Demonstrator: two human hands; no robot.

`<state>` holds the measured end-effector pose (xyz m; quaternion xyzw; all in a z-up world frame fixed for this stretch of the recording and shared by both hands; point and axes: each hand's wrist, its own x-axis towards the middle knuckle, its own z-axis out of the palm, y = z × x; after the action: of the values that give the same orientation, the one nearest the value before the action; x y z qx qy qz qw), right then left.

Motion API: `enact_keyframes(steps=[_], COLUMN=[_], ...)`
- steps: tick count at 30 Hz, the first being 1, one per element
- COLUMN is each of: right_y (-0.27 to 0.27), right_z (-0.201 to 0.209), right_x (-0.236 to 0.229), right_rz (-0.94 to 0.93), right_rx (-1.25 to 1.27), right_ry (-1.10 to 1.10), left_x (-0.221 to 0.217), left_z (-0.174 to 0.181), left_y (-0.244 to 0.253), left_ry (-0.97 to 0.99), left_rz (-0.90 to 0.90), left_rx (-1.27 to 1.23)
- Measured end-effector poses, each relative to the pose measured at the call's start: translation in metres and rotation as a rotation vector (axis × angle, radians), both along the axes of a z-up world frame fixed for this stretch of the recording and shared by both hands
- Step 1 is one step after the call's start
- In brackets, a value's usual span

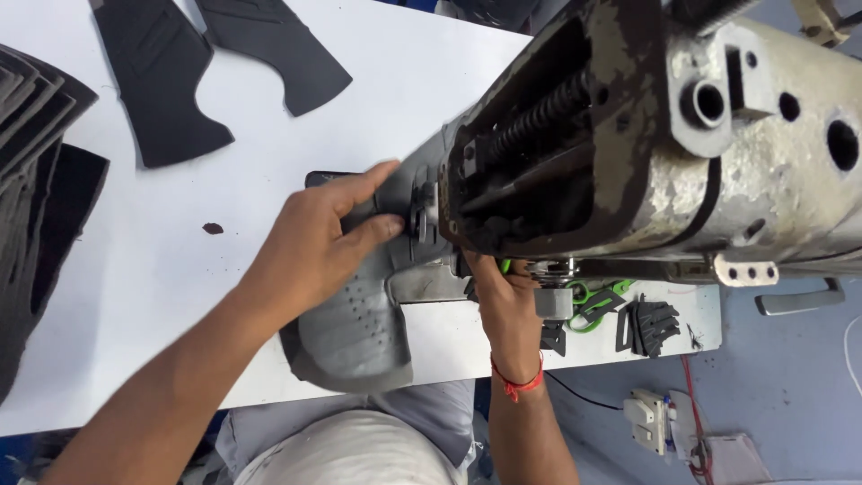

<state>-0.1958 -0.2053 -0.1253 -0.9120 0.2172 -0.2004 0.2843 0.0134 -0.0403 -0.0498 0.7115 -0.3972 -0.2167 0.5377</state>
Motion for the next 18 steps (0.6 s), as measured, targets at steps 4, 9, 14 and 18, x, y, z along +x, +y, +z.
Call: enact_keyframes(steps=[4, 9, 14, 18], right_y=[-0.009, -0.028, -0.056, -0.092], right_z=[-0.012, -0.016, 0.009, 0.044], right_x=[-0.002, -0.002, 0.006, 0.022], right_rz=[-0.001, -0.350, -0.047, 0.059], right_rx=[0.048, 0.221, 0.170, -0.836], right_ry=[0.056, 0.320, -0.259, -0.035], left_x=[0.015, 0.034, 0.052, 0.065], left_z=[0.030, 0.036, 0.044, 0.023], left_y=[-0.012, -0.026, -0.043, -0.059], left_ry=[0.175, 0.110, -0.061, -0.170], left_rz=[-0.005, -0.066, -0.264, -0.382], left_rx=[0.395, 0.546, 0.382, 0.310])
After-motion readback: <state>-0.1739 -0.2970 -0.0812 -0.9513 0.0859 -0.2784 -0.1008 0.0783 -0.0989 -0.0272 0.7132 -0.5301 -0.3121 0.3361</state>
